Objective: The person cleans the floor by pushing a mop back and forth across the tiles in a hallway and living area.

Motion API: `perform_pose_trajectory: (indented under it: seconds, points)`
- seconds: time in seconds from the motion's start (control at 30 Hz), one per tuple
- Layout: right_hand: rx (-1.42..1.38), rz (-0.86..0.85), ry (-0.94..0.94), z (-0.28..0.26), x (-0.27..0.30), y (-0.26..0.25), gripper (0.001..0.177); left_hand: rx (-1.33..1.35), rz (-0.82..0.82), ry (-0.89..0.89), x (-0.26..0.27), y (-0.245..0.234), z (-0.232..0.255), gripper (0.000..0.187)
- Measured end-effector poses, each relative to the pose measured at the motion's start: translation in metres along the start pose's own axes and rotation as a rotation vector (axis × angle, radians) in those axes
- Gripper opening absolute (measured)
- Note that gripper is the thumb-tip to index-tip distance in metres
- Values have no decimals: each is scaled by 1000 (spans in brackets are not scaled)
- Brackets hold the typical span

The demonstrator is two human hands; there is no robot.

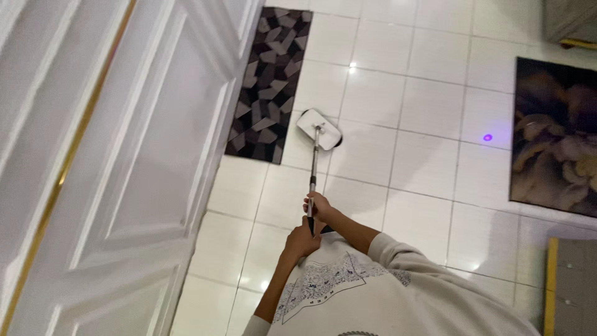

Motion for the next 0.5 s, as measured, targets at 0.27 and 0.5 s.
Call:
perform_pose_trajectory:
  seconds: [0.27, 0.5]
  points:
    - [129, -119, -41, -81, -14, -33, 56, 208, 115, 160, -56, -21, 41, 53]
    - [144, 18, -5, -107, -8, -61, 55, -18, 43, 165, -110, -42, 43, 79]
Point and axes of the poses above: each hand's wrist, its own x-axis away from the middle knuckle, its own y-axis out of the palm, z = x × y, the point moved 1 cm from there along -x, towards the middle knuckle, and after that the axes turned 11 degrees about z, right-handed, at the moved point
